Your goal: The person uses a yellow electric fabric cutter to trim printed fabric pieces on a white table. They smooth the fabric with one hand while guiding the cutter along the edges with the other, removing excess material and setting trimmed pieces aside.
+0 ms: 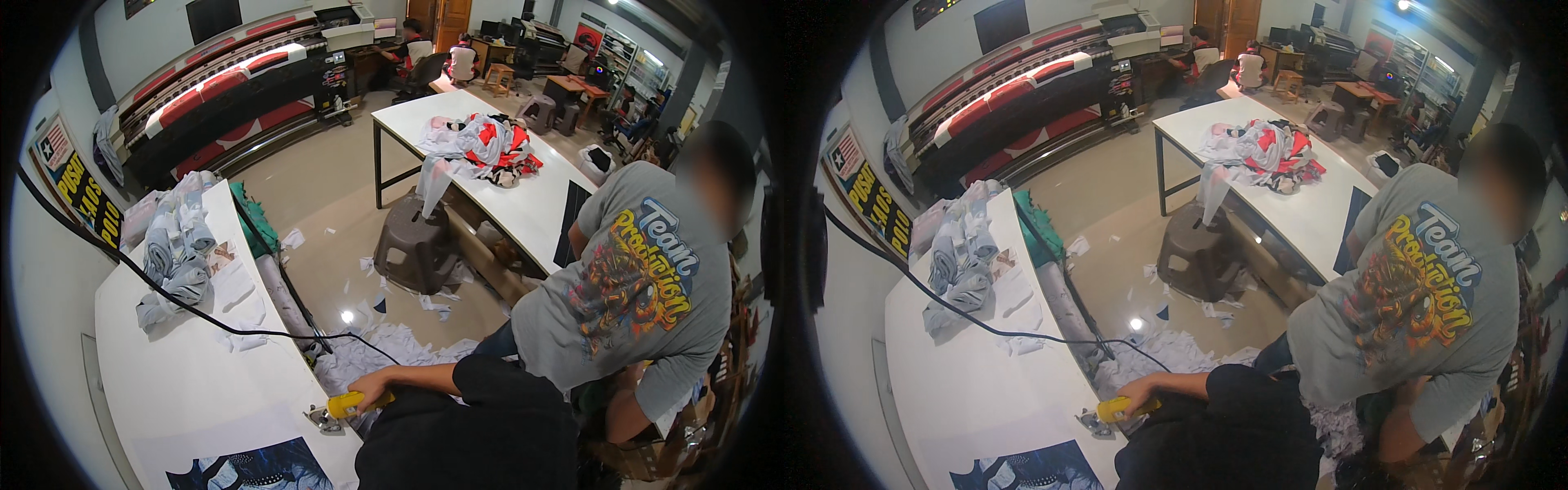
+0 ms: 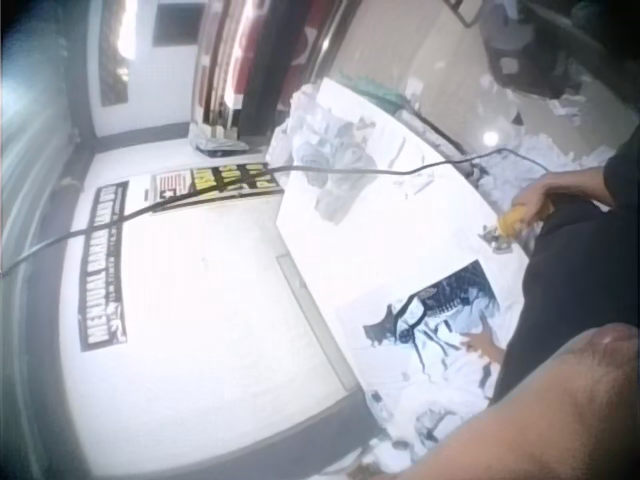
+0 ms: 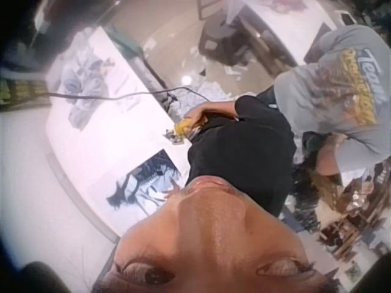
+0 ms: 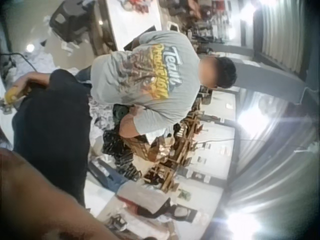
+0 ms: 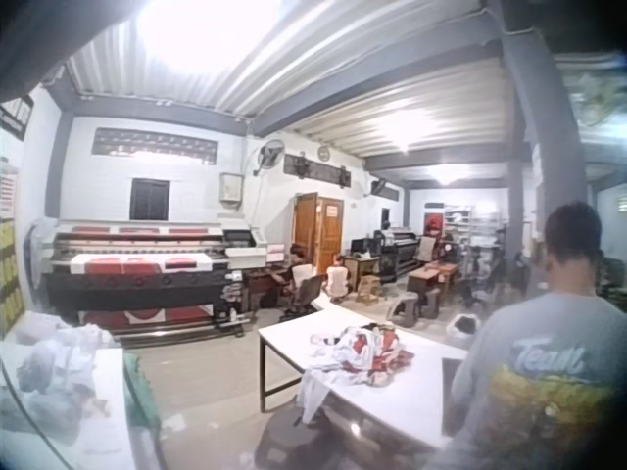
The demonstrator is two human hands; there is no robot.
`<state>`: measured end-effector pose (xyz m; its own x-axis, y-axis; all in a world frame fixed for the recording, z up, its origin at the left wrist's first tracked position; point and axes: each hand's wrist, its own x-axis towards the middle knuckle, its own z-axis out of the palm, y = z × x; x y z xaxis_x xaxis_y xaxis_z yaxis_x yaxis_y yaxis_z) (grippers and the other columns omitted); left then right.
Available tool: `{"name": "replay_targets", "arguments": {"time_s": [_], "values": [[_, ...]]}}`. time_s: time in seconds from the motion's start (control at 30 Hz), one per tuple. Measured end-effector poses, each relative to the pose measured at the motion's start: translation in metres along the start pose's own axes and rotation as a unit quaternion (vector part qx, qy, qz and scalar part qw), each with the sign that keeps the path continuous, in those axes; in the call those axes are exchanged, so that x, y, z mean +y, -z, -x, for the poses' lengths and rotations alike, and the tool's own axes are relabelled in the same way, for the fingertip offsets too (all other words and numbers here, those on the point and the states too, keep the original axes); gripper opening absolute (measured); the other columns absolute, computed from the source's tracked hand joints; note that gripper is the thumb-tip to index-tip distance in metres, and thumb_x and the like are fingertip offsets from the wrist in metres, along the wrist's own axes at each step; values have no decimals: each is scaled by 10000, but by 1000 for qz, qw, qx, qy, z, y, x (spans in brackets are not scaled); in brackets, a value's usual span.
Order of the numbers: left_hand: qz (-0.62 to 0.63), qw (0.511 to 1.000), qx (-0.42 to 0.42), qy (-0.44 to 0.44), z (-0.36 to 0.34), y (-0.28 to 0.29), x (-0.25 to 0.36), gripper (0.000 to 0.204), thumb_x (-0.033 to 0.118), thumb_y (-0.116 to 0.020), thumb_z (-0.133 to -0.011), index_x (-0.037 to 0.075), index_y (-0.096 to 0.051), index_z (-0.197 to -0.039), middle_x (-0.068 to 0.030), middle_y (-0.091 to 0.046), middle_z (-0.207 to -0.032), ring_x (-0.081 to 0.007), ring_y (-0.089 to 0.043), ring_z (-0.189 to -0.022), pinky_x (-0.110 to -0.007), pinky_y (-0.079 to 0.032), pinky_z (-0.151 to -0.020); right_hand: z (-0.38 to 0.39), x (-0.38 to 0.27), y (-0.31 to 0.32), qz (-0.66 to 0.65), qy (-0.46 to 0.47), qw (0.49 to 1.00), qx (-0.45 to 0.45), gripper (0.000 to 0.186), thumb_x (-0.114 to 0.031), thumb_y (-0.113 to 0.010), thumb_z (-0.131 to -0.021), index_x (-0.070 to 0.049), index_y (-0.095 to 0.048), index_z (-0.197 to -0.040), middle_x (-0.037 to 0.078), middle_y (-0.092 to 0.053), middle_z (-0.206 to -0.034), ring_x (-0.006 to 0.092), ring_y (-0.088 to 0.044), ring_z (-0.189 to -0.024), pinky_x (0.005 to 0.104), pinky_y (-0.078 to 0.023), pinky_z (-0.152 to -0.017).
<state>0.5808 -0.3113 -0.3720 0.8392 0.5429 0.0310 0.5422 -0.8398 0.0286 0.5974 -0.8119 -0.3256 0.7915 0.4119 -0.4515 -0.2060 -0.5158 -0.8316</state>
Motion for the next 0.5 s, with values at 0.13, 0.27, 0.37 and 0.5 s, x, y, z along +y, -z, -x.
{"name": "replay_targets", "arguments": {"time_s": [0.13, 0.27, 0.37, 0.5], "values": [[3, 1000, 7, -11, -32, -71, -30, 1322, 1092, -433, -605, 208, -478, -1586, -221, -474, -1571, -549, -400, -1433, -711, -332, -1137, -1, 3, 0, -5, 4, 1000, -2, 856, -650, -791, -805, 8, -562, -1303, 230, -691, -1188, 368, -671, -1115, 439, -521, -923], [0, 1000, 9, -13, -26, -70, -32, 1315, 1089, -435, -611, 208, -479, -1586, -218, -479, -1566, -547, -404, -1430, -711, -330, -1138, 3, -1, 3, -13, -3, 1000, -13, 867, -647, -798, -802, 11, -557, -1311, 228, -690, -1194, 360, -671, -1118, 434, -522, -924], [-4, 1000, 16, -16, -26, -69, -31, 1309, 1086, -437, -616, 207, -479, -1586, -215, -482, -1563, -546, -406, -1429, -711, -329, -1139, 3, 1, 3, -27, 6, 999, -23, 868, -637, -806, -801, 14, -553, -1316, 225, -688, -1201, 353, -670, -1124, 428, -522, -926], [-8, 1000, 24, -17, -24, -67, -31, 1302, 1082, -439, -622, 207, -479, -1586, -212, -487, -1559, -544, -410, -1426, -711, -328, -1139, 4, 2, 4, -45, 22, 998, -33, 866, -628, -813, -799, 17, -551, -1313, 223, -687, -1208, 345, -669, -1129, 422, -522, -928]]}}
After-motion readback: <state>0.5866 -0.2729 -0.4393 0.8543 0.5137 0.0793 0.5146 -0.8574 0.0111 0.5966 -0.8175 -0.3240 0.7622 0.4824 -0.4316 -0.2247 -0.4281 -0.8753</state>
